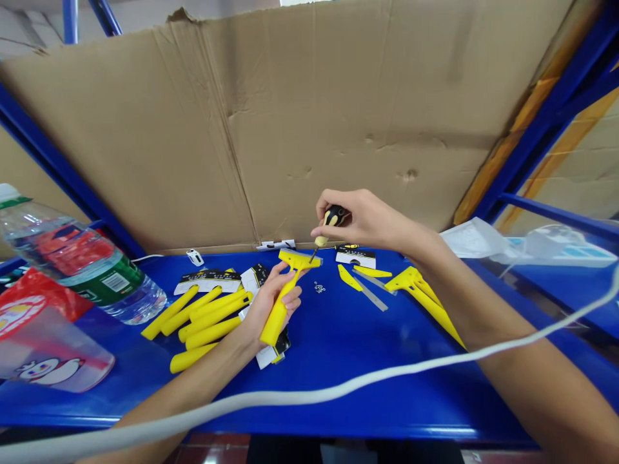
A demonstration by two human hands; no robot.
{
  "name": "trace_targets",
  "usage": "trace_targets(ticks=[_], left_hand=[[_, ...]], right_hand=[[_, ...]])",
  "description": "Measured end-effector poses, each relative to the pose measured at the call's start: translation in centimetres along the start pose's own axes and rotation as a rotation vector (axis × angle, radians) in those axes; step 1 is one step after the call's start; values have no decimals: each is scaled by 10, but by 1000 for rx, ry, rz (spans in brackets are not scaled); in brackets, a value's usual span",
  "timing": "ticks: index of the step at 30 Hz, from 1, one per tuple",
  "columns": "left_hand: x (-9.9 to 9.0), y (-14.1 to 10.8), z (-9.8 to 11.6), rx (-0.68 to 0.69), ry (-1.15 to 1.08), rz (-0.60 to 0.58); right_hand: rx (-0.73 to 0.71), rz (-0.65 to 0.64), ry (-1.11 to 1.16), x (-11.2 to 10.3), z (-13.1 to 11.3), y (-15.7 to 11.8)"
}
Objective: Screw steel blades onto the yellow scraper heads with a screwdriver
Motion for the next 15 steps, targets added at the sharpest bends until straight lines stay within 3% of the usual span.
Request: trace_targets(ticks=[5,9,13,15], left_hand=[[-1,-1,-3,-24,19,9],[0,-1,-4,-25,14,13],[-1,-2,-6,-41,12,35],[-1,-2,-7,-44,6,30]], right_hand=[[-23,-61,75,3,0,-1],[-5,-20,48,1,-2,-1],[-35,-113,171,5,-4,-1],[-13,-68,110,4,-3,-1]])
Point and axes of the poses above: each hand's wrist, its own y-axis towards the middle knuckle, its own x-axis out of the palm, z = x × y, the point moved 4 cm from there along y, towards the middle knuckle, and after that the axes turned 10 degrees about -y, right-handed, at the moved point
